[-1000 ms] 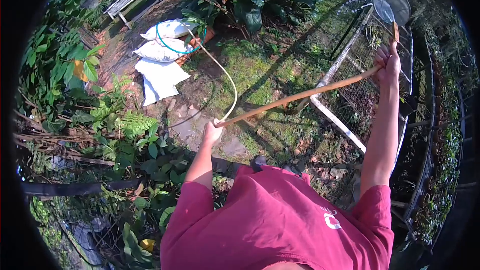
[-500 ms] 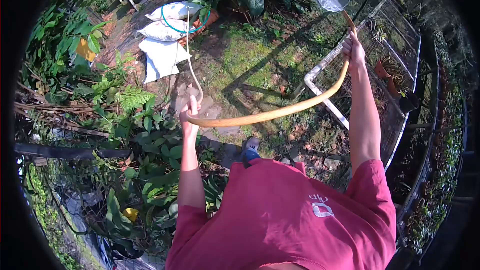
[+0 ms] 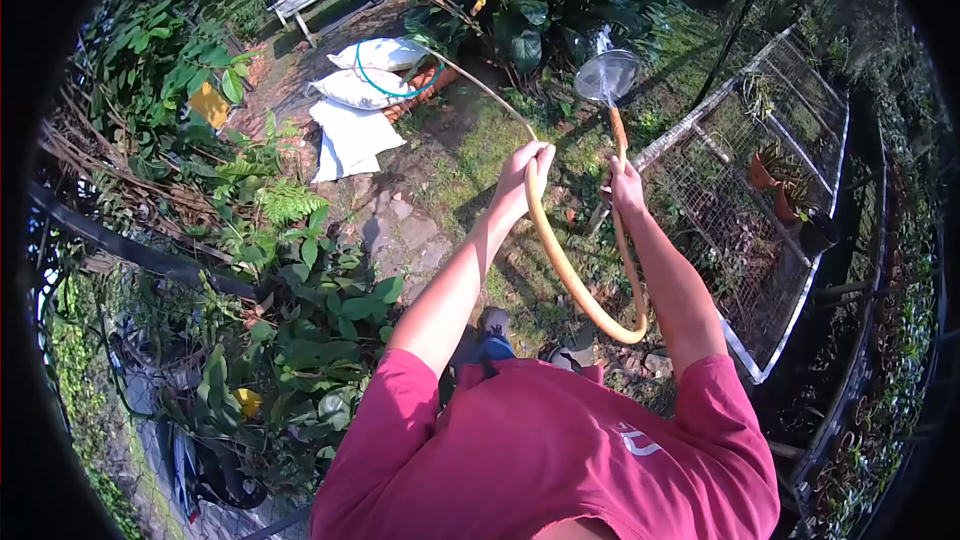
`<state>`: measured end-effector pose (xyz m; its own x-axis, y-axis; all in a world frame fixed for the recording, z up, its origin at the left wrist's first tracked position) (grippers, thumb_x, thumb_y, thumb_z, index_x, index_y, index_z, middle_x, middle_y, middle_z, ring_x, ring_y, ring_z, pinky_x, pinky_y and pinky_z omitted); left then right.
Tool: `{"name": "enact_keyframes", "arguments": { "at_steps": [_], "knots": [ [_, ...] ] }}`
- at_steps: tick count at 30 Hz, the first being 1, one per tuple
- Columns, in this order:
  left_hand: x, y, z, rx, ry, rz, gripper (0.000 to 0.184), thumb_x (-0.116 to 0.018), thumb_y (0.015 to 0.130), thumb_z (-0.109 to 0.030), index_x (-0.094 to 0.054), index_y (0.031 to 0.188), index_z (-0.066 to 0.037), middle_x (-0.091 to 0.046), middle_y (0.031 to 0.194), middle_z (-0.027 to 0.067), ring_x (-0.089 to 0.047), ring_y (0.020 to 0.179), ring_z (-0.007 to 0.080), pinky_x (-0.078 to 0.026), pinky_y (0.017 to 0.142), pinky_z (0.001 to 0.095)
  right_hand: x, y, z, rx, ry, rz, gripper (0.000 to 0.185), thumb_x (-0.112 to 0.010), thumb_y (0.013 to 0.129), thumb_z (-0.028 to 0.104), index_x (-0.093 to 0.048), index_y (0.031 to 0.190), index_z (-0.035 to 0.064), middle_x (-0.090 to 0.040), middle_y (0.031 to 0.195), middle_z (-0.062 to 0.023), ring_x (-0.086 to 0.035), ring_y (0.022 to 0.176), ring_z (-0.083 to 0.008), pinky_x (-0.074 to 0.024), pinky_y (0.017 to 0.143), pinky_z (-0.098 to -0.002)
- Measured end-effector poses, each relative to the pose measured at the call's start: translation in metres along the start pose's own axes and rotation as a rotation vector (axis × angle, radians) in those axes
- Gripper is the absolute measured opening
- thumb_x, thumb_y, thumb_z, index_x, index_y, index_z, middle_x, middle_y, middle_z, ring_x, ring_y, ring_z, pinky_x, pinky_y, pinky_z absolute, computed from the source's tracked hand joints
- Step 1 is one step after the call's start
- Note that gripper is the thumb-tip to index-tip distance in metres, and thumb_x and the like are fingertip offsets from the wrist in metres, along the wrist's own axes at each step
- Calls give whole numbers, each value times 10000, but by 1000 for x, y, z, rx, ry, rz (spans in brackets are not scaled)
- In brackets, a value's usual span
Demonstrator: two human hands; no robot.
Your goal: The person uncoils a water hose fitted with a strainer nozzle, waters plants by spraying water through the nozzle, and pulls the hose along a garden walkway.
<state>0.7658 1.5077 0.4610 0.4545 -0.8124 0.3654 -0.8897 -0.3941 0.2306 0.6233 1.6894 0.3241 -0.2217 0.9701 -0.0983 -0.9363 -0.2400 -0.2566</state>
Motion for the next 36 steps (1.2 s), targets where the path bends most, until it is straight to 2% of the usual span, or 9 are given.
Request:
{"name": "enact_keyframes", "arguments": {
  "at_steps": [4,8,14,18,23,26,29,33,36],
  "knots": [
    [-23,-1,19,-338,63,68,205,-605,983,-157,-608,1006,46,-621,1078,185,-593,813,216,-500,743,339,-31,-4,-9,-156,89,131,482,-440,1047,410,-372,1461,172,-569,1077,-111,-657,939,-260,-620,722,-448],
    [-50,-28,40,28,-294,346,96,-565,977,-66,-572,999,27,-561,1152,203,-570,866,215,-497,760,339,-82,46,-37,-212,155,376,529,-409,1041,470,-316,1486,200,-454,1404,-309,-643,1045,-462,-585,781,-540],
    [-36,-40,41,21,-83,432,439,-499,841,137,-419,1249,-4,-429,1218,212,-537,1050,346,-496,885,390,-158,35,-26,-438,31,491,455,-377,1060,389,-396,1455,164,-568,1237,-288,-706,759,-279,-602,580,-368],
    [13,-26,72,-340,-147,176,612,-442,842,164,-301,1413,-4,-376,1375,206,-495,1284,371,-468,1014,392,-168,32,-26,-355,-45,384,419,-515,1029,326,-503,1368,81,-708,923,-101,-618,591,-119,-503,473,-252],
    [40,41,247,553,-168,93,708,-559,976,-478,-357,1458,0,-545,1348,214,-546,1243,291,-456,1018,416,-154,37,-35,-135,-128,263,316,-551,1018,274,-569,1180,4,-652,842,-51,-461,433,-80,-461,403,-245],
    [4,81,287,933,-688,126,804,-610,945,-516,-278,1506,-45,-436,1419,247,-499,1281,377,-461,1028,458,-144,19,-34,-149,33,194,275,-552,1020,281,-605,1055,14,-545,637,-14,-428,415,-84,-341,374,-237],
    [-46,121,275,1053,-990,24,884,-621,935,-511,-192,1510,6,-352,1463,293,-461,1311,432,-460,1049,515,-120,6,-40,-236,214,216,291,-547,1025,241,-568,1226,32,-613,857,-20,-404,430,-82,-329,390,-232],
    [-123,190,288,1100,-1563,86,506,-595,981,-379,-499,1182,76,-687,1006,195,-705,857,309,-608,791,412,-103,-17,-9,-188,340,213,320,-501,1046,256,-539,1291,54,-581,882,-5,-374,422,-74,-320,389,-228],
    [-103,244,312,922,-1720,-304,299,-509,1034,-338,-483,880,-83,-523,662,15,-521,534,125,-491,492,267,-65,-17,-7,-157,385,133,354,-492,1048,270,-514,1329,56,-567,890,3,-369,422,-61,-318,389,-222]
  ]
}}
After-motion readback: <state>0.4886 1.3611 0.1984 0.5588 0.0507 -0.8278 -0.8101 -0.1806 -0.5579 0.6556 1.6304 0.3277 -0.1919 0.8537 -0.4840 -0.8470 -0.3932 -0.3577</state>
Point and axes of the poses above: each hand's wrist, its own y-axis towards the middle knuckle, its own x-axis out of the back of the hand, z = x × y, the point moved 6 cm from there along y, towards the middle knuckle
